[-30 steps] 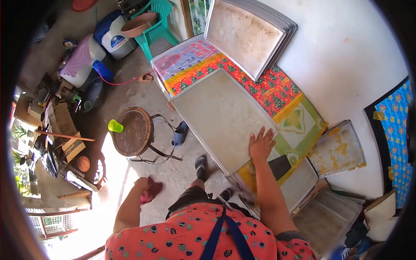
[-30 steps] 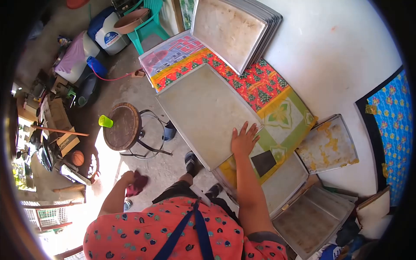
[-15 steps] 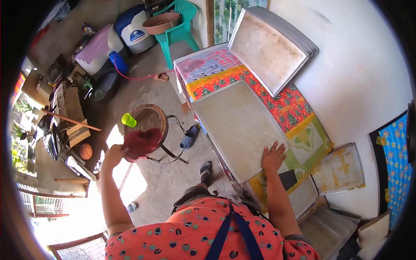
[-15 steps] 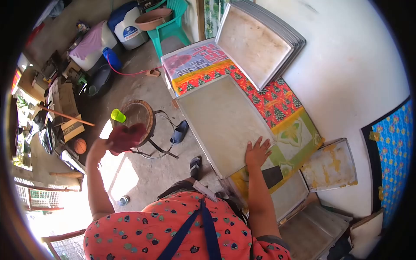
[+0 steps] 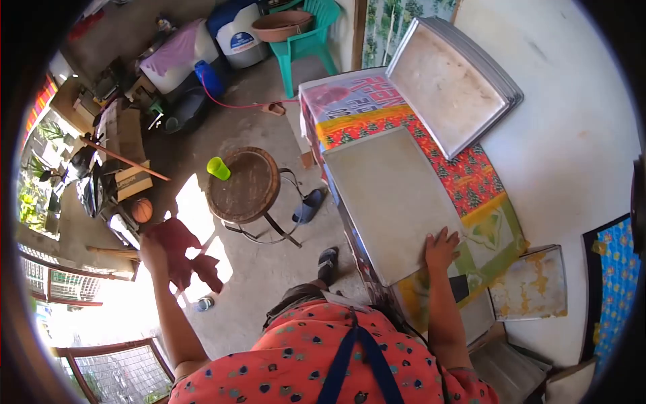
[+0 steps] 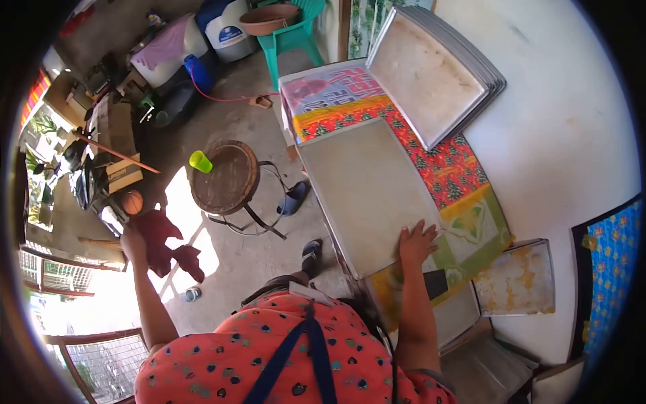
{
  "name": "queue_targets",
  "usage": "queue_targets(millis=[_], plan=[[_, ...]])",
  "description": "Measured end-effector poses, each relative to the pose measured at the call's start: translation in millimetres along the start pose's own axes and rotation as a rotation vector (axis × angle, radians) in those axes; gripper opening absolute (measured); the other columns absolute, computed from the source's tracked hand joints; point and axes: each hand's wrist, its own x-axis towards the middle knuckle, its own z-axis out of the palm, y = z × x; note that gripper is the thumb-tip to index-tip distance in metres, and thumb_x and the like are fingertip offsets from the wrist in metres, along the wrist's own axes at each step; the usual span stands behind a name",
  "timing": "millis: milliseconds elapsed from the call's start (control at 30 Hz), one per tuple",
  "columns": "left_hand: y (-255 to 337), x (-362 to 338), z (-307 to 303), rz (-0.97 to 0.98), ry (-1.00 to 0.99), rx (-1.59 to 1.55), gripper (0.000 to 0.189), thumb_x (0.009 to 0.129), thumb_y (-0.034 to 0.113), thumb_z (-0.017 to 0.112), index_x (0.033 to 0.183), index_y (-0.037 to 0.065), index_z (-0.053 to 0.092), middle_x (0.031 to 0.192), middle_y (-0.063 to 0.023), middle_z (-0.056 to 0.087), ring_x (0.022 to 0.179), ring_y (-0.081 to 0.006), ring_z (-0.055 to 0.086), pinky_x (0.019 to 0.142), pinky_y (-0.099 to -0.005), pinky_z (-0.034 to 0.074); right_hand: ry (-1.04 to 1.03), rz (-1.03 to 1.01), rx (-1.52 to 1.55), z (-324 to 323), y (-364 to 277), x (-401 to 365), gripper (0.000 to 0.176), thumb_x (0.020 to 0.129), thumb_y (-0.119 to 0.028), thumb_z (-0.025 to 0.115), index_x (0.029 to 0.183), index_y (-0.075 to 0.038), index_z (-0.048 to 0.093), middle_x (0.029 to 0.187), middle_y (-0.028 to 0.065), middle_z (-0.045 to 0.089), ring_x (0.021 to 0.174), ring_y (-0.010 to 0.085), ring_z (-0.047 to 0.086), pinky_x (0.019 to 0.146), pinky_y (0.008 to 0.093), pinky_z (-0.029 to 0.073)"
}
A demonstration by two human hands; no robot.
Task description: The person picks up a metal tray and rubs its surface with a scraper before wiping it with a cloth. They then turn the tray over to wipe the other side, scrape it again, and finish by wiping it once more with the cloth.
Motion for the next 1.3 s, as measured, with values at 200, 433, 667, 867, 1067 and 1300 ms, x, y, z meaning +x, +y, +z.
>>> queue_targets(millis=[200,433,667,867,1067,1300], plan=[[125.3,-26.2,-57.4,-0.191,-0.52,-1.166,0.026,0.096,0.022,0.044,0.103,0.001,0.059,0.085,-0.0078,0.063,0.072,-0.013,0.061,0.065,-0.0266,0.05,-0.107,-0.536,0.881,-55.6,-49.9,2.5,0.089,0.078,-0.044,0.068,0.144,-0.005,0.024,0.148,0.023,0.02,0.136,0.0418,0.02,0.107,0.0562,0.021],[316.4,-130.4,-66.9,-0.115,-1.414,-1.858,0.034,0.098,0.019,0.039,0.12,-0.005,0.048,0.116,-0.0161,0.058,0.108,-0.0267,0.057,0.098,-0.0419,0.043,-1.21,-0.297,1.781,-88.4,-155.7,-66.6,0.102,0.079,-0.041,0.069,0.147,-0.007,0.0,0.148,0.0169,0.022,0.136,0.0265,0.026,0.107,0.0453,0.027],[387.3,-146.8,18.4,-0.128,-1.163,-1.659,0.04,0.093,0.019,0.053,0.126,0.003,0.036,0.121,-0.0137,0.049,0.103,-0.0247,0.054,0.09,-0.0403,0.044,-0.903,-0.157,2.072,-138.7,-133.1,-7.1,0.034,0.088,-0.012,0.057,0.12,-0.002,0.052,0.119,0.0158,0.056,0.103,0.0226,0.06,0.085,0.0369,0.054],[406.4,-162.2,52.9,0.827,-0.601,-0.848,0.07,0.079,0.033,0.069,0.137,0.013,0.034,0.149,-0.02,0.014,0.138,-0.0358,0.019,0.106,-0.0508,0.022,-0.243,-0.17,1.184,-80.1,-59.2,35.0,0.046,0.088,-0.027,0.058,0.125,0.0,0.05,0.127,0.0223,0.049,0.114,0.0338,0.051,0.093,0.046,0.043],[467.9,-226.1,79.9,1.272,-0.813,-0.339,0.089,0.071,0.067,0.06,0.144,0.027,0.029,0.151,-0.0247,0.002,0.136,-0.0516,0.001,0.099,-0.0721,0.003,0.224,-0.086,0.465,-1.1,-17.8,29.9,0.051,0.091,-0.031,0.05,0.131,0.0,0.042,0.138,0.0294,0.033,0.129,0.046,0.029,0.105,0.0545,0.024],[505.7,-299.2,191.5,1.767,-0.743,-0.444,0.065,0.082,0.058,0.051,0.138,0.027,0.041,0.149,-0.0183,0.023,0.135,-0.047,0.019,0.102,-0.0705,0.007,0.169,-0.046,0.373,44.1,-14.8,26.7,0.046,0.094,-0.019,0.039,0.135,0.003,0.037,0.141,0.025,0.034,0.133,0.0415,0.026,0.11,0.0492,0.018]])
